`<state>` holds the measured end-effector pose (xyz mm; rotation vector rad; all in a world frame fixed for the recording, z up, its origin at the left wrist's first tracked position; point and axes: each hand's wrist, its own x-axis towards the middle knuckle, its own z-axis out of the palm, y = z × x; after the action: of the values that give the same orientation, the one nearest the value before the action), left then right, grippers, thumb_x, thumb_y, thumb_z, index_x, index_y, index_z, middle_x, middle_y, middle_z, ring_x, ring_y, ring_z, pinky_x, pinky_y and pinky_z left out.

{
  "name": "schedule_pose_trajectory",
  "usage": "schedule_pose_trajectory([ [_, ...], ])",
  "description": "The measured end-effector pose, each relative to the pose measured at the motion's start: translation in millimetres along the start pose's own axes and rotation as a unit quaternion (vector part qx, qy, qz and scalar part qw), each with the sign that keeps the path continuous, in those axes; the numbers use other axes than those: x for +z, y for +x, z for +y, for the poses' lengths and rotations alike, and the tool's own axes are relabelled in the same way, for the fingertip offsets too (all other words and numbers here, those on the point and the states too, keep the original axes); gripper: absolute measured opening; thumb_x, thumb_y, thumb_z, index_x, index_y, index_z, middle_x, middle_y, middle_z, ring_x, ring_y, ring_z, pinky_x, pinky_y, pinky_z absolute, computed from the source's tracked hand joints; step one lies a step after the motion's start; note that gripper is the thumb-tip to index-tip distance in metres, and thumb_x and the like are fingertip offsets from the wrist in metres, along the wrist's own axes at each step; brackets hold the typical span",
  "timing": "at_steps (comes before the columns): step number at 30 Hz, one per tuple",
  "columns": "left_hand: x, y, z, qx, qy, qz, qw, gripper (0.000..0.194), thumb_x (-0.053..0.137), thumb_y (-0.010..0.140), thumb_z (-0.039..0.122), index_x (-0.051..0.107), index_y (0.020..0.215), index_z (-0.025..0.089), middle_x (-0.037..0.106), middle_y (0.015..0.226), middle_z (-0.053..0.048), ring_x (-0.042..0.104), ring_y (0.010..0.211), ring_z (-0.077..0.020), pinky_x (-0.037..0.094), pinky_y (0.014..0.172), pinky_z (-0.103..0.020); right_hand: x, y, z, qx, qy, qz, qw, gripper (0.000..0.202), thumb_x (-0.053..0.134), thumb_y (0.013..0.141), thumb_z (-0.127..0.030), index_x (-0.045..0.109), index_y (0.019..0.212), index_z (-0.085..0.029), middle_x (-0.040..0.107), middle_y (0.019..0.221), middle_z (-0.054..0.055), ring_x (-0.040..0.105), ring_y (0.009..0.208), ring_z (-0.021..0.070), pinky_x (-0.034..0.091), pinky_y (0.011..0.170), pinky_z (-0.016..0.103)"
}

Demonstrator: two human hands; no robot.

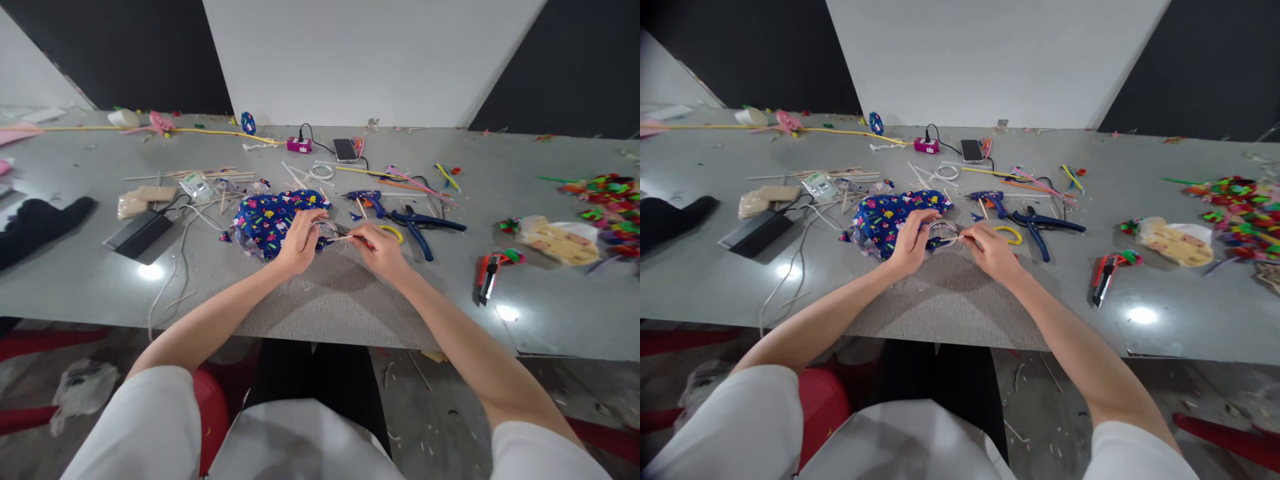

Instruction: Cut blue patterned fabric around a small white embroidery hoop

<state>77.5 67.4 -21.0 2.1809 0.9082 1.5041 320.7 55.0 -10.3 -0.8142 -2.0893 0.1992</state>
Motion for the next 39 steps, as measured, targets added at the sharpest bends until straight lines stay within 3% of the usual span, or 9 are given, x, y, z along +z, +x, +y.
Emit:
schedule_pose_trajectory([
  [2, -3.1, 3, -9, -0.012, 0.024, 0.061, 0.998, 0.025, 0.04, 0.108, 0.02, 0.058, 0.125, 0.022, 0.067, 0.118, -0.01, 0.064, 0.109, -0.0218, 0.053, 0.1, -0.042, 2, -2, 4, 0.025, 0.002, 0.019, 1.0, 0.013, 0.059, 0.108, -0.034, 0.068, 0.105, -0.025, 0.072, 0.094, 0.004, 0.07, 0.087, 0.0206, 0.055, 0.08, 0.034],
  [4, -5.5, 6, -17, -0.025, 0.046, 0.079, 0.996, 0.02, 0.045, 0.104, 0.016, 0.058, 0.117, 0.022, 0.065, 0.11, -0.009, 0.063, 0.102, -0.0216, 0.054, 0.094, -0.04, 3, -2, 7, 0.048, -0.001, 0.034, 0.998, 0.016, 0.06, 0.107, -0.037, 0.069, 0.103, -0.025, 0.073, 0.094, 0.004, 0.07, 0.087, 0.0207, 0.055, 0.08, 0.034],
  [9, -6.2, 8, -23, -0.009, 0.099, -0.051, 0.994, 0.013, 0.05, 0.101, 0.013, 0.06, 0.105, 0.02, 0.067, 0.101, -0.007, 0.059, 0.102, -0.0236, 0.051, 0.095, -0.041, 2, -1, 8, 0.083, -0.008, 0.053, 0.995, 0.02, 0.06, 0.107, -0.041, 0.071, 0.102, -0.026, 0.076, 0.096, 0.004, 0.073, 0.088, 0.0207, 0.056, 0.081, 0.034],
  [14, -4.2, 6, -20, -0.041, 0.099, -0.038, 0.993, 0.009, 0.047, 0.107, 0.023, 0.055, 0.105, 0.021, 0.067, 0.103, -0.008, 0.056, 0.103, -0.0238, 0.048, 0.095, -0.04, 0, 1, 6, 0.116, -0.007, 0.071, 0.991, 0.023, 0.06, 0.106, -0.045, 0.072, 0.1, -0.025, 0.078, 0.095, 0.004, 0.074, 0.086, 0.02, 0.057, 0.08, 0.033],
  [18, -3.9, 7, -22, -0.061, 0.091, -0.061, 0.992, 0.02, 0.041, 0.107, 0.02, 0.055, 0.092, 0.022, 0.065, 0.09, -0.006, 0.056, 0.094, -0.0232, 0.047, 0.089, -0.039, -1, 1, 7, 0.147, 0.006, 0.094, 0.985, 0.025, 0.062, 0.105, -0.048, 0.073, 0.1, -0.025, 0.079, 0.094, 0.004, 0.074, 0.081, 0.0197, 0.058, 0.078, 0.033],
  [22, -3.9, 8, -18, -0.012, 0.113, -0.096, 0.989, 0.026, 0.043, 0.104, 0.017, 0.052, 0.079, 0.021, 0.061, 0.081, -0.006, 0.052, 0.085, -0.0227, 0.047, 0.088, -0.04, -1, 0, 9, 0.142, 0.007, 0.079, 0.987, 0.026, 0.061, 0.105, -0.049, 0.073, 0.101, -0.025, 0.08, 0.098, 0.005, 0.075, 0.086, 0.0211, 0.059, 0.08, 0.034],
  [29, -4.5, 8, -7, 0.058, 0.095, -0.123, 0.986, 0.006, 0.059, 0.094, 0.015, 0.063, 0.092, 0.019, 0.069, 0.095, -0.009, 0.056, 0.097, -0.0249, 0.05, 0.092, -0.041, 5, -2, 12, 0.095, -0.001, 0.045, 0.994, 0.023, 0.06, 0.106, -0.044, 0.073, 0.103, -0.025, 0.079, 0.098, 0.006, 0.074, 0.089, 0.022, 0.058, 0.082, 0.036],
  [34, 1.3, 5, -10, 0.062, 0.057, -0.153, 0.985, 0.022, 0.054, 0.098, 0.015, 0.069, 0.114, 0.017, 0.074, 0.101, -0.01, 0.063, 0.097, -0.0229, 0.051, 0.095, -0.043, 6, -1, 8, 0.078, 0.012, 0.056, 0.995, 0.018, 0.063, 0.105, -0.039, 0.074, 0.103, -0.025, 0.079, 0.097, 0.006, 0.075, 0.088, 0.0219, 0.058, 0.081, 0.035],
  [39, 4.0, 4, -10, 0.054, 0.072, -0.156, 0.984, 0.017, 0.053, 0.104, 0.022, 0.068, 0.1, 0.017, 0.072, 0.093, -0.008, 0.064, 0.092, -0.0218, 0.052, 0.092, -0.041, 5, -1, 4, 0.071, 0.011, 0.064, 0.995, 0.016, 0.064, 0.104, -0.036, 0.074, 0.1, -0.025, 0.078, 0.094, 0.006, 0.074, 0.085, 0.0215, 0.058, 0.079, 0.035],
])
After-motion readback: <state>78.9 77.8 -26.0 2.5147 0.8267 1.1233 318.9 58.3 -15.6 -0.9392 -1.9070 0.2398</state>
